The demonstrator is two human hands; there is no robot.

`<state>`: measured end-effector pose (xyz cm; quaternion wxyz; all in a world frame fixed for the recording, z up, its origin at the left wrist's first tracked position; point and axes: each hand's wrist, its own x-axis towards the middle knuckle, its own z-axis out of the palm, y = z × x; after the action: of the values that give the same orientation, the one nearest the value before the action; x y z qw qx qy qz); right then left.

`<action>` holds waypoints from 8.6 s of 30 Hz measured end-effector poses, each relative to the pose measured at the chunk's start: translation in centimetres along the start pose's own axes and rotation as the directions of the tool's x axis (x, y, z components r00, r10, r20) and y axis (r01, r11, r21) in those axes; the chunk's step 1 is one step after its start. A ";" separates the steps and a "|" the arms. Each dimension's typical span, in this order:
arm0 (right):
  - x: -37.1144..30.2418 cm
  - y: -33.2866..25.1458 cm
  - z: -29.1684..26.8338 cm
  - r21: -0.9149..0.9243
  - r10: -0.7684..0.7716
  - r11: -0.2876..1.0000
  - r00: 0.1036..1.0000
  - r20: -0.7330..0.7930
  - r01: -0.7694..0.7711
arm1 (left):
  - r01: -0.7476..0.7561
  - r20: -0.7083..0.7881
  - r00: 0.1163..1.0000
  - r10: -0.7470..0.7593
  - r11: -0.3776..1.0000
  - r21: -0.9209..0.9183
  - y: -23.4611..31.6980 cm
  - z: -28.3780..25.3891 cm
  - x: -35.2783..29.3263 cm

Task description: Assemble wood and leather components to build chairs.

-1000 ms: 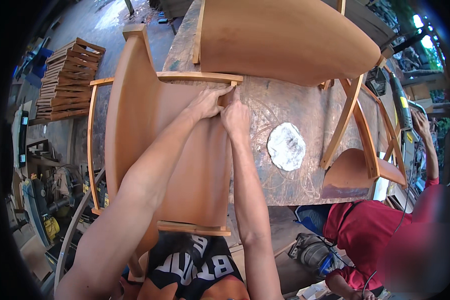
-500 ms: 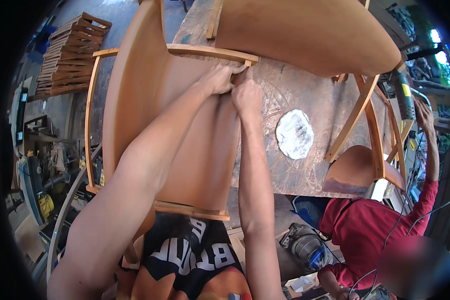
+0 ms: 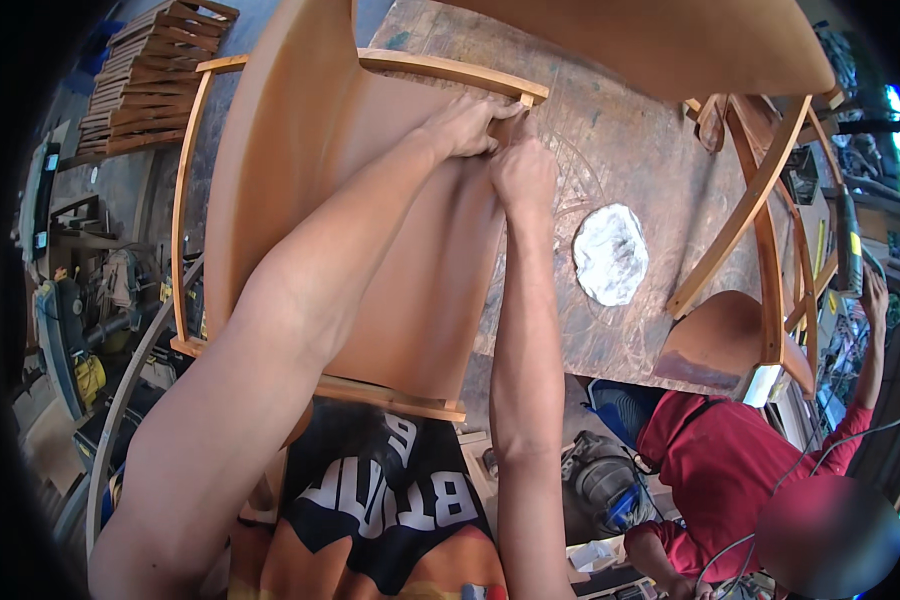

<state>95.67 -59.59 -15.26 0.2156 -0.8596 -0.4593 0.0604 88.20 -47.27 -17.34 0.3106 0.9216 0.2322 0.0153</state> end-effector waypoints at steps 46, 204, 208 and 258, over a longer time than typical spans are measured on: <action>-11.2 -3.5 -1.7 0.095 0.222 0.969 0.973 0.059 -0.227 | -0.037 -0.097 0.995 0.038 0.999 0.015 -2.6 2.0 0.5; -15.1 -1.7 2.0 0.007 0.313 0.945 0.896 -0.316 -0.328 | 0.117 -0.200 0.961 -0.190 0.937 -0.330 -0.8 -0.2 3.1; -15.3 -1.4 2.0 0.022 0.331 0.939 0.887 -0.321 -0.342 | 0.037 -0.018 0.999 -0.037 0.999 -0.024 1.5 -2.5 3.5; -16.1 -0.5 2.5 0.304 0.305 0.939 0.803 -0.512 -0.163 | -0.434 0.176 0.900 0.398 0.855 0.285 11.1 -17.9 -8.3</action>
<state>85.35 -71.68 -18.83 0.4342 -0.8570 -0.2559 -0.1074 82.32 -48.54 4.51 0.1598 0.9871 0.0091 -0.0065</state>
